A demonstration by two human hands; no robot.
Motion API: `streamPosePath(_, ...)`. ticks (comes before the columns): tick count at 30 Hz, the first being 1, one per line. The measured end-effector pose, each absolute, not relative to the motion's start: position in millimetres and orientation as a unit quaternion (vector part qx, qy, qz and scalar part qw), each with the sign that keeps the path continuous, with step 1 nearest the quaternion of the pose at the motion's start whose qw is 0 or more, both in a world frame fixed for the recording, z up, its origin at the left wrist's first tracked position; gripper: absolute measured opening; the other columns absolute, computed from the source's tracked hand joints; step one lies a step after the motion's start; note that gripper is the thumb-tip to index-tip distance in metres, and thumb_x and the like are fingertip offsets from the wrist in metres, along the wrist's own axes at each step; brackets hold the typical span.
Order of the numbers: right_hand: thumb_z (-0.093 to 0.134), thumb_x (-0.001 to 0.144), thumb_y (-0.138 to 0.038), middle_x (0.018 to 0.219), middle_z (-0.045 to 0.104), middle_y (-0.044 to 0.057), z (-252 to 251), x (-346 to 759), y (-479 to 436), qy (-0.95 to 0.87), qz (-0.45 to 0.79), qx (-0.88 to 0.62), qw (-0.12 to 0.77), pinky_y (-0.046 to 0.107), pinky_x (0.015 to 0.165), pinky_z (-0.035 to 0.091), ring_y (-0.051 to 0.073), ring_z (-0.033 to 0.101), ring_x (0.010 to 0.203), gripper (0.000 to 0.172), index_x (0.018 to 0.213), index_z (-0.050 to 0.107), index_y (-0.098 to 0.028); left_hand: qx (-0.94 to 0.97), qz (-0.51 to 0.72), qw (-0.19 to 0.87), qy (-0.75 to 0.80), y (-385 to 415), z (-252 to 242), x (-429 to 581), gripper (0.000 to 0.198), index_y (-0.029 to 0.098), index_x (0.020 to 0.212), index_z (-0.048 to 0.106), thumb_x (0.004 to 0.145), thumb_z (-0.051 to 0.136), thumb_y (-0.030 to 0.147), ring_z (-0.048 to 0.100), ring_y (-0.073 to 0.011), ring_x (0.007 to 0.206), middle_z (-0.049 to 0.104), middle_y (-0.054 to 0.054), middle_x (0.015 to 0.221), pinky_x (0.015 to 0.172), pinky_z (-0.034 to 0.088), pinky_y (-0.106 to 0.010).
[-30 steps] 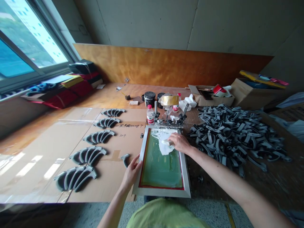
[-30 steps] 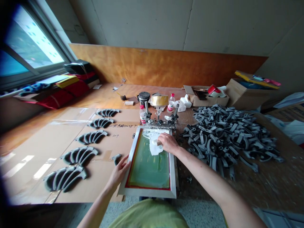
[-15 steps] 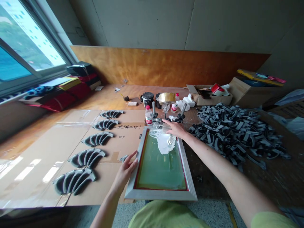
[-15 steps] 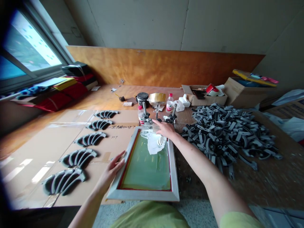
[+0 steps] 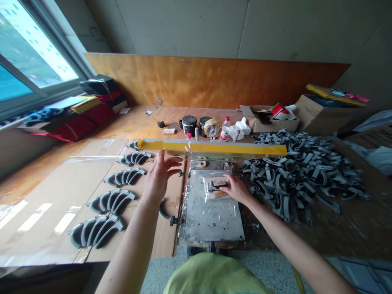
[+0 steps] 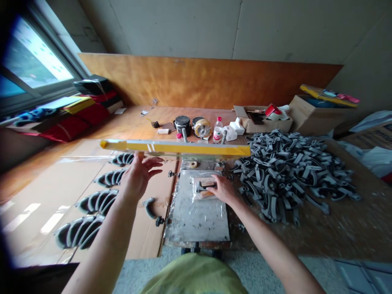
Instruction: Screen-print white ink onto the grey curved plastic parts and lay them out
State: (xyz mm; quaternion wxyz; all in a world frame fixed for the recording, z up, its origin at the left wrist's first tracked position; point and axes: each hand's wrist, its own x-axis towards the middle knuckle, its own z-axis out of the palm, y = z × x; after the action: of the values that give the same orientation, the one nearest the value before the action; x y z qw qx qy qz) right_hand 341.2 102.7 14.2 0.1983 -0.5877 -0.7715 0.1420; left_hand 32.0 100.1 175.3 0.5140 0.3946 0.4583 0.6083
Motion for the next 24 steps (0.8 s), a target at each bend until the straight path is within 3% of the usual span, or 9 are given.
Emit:
streamPosePath(3, 0.071, 0.082, -0.026, 0.101, 0.065, 0.007, 24.2, 322.7, 93.6, -0.798, 0.134, -0.569, 0.147, 0.037, 0.089, 0.045, 0.023, 0.057, 0.101, 0.026, 0.106, 0.064, -0.019, 0.365, 0.613, 0.518, 0.472, 86.1, 155.2, 42.4, 0.056, 0.023, 0.124, 0.049, 0.085, 0.051, 0.063, 0.066, -0.0154, 0.077, 0.069, -0.004, 0.09, 0.065, 0.053, -0.026)
streamPosePath(6, 0.067, 0.086, -0.024, 0.092, 0.062, 0.005, 42.9, 298.5, 73.7, -0.8, 0.12, -0.561, 0.177, 0.034, 0.087, 0.044, 0.02, 0.055, 0.094, 0.007, 0.088, 0.065, -0.018, 0.343, 0.46, 0.623, 0.532, 51.0, 113.0, 65.2, 0.063, 0.017, 0.118, 0.057, 0.079, 0.058, 0.067, 0.066, -0.0174, 0.072, 0.07, -0.008, 0.089, 0.057, 0.051, -0.026)
streamPosePath(9, 0.065, 0.088, -0.029, 0.089, 0.061, 0.005, 47.4, 267.0, 40.8, -0.848, 0.092, -0.475, 0.217, 0.034, 0.088, 0.044, 0.021, 0.053, 0.094, 0.01, 0.09, 0.065, -0.019, 0.295, 0.334, 0.705, 0.552, 13.2, 70.9, 85.5, 0.066, 0.015, 0.111, 0.061, 0.077, 0.056, 0.072, 0.069, -0.0229, 0.078, 0.072, -0.013, 0.094, 0.055, 0.051, -0.028)
streamPosePath(13, 0.053, 0.094, -0.02, 0.091, 0.066, 0.003, 34.1, 283.8, 28.9, -0.906, 0.101, -0.351, 0.214, 0.031, 0.085, 0.047, 0.018, 0.057, 0.091, 0.016, 0.099, 0.068, -0.022, 0.252, 0.377, 0.654, 0.606, -9.1, 29.9, 55.9, 0.052, 0.018, 0.096, 0.06, 0.078, 0.058, 0.066, 0.071, -0.0222, 0.072, 0.074, -0.009, 0.084, 0.052, 0.049, -0.026)
streamPosePath(17, 0.045, 0.087, -0.003, 0.093, 0.069, 0.005, 27.4, 396.6, 62.7, -0.823, 0.056, -0.549, 0.132, 0.028, 0.078, 0.046, 0.017, 0.058, 0.09, 0.031, 0.09, 0.072, -0.02, 0.188, 0.373, 0.543, 0.729, -7.9, -15.3, -36.0, 0.038, 0.019, 0.082, 0.058, 0.086, 0.048, 0.055, 0.07, -0.022, 0.064, 0.073, -0.008, 0.071, 0.053, 0.052, -0.028)
streamPosePath(20, 0.048, 0.083, -0.003, 0.091, 0.068, 0.005, 21.7, 465.6, 77.0, -0.784, 0.055, -0.618, 0.019, 0.026, 0.075, 0.044, 0.017, 0.06, 0.09, 0.029, 0.081, 0.071, -0.02, 0.161, 0.3, 0.493, 0.801, -7.8, -49.1, -91.6, 0.039, 0.019, 0.07, 0.058, 0.088, 0.038, 0.047, 0.069, -0.0237, 0.059, 0.071, -0.012, 0.064, 0.051, 0.052, -0.031)
streamPosePath(24, 0.052, 0.086, -0.015, 0.087, 0.069, 0.006, -1.6, 471.8, 63.8, -0.745, 0.079, -0.658, -0.074, 0.027, 0.067, 0.042, 0.018, 0.064, 0.077, 0.021, 0.095, 0.071, -0.023, 0.231, 0.206, 0.452, 0.837, -3.1, -72.0, -111.9, 0.053, 0.021, 0.053, 0.051, 0.086, 0.027, 0.055, 0.057, -0.0259, 0.042, 0.06, -0.013, 0.046, 0.041, 0.045, -0.035)
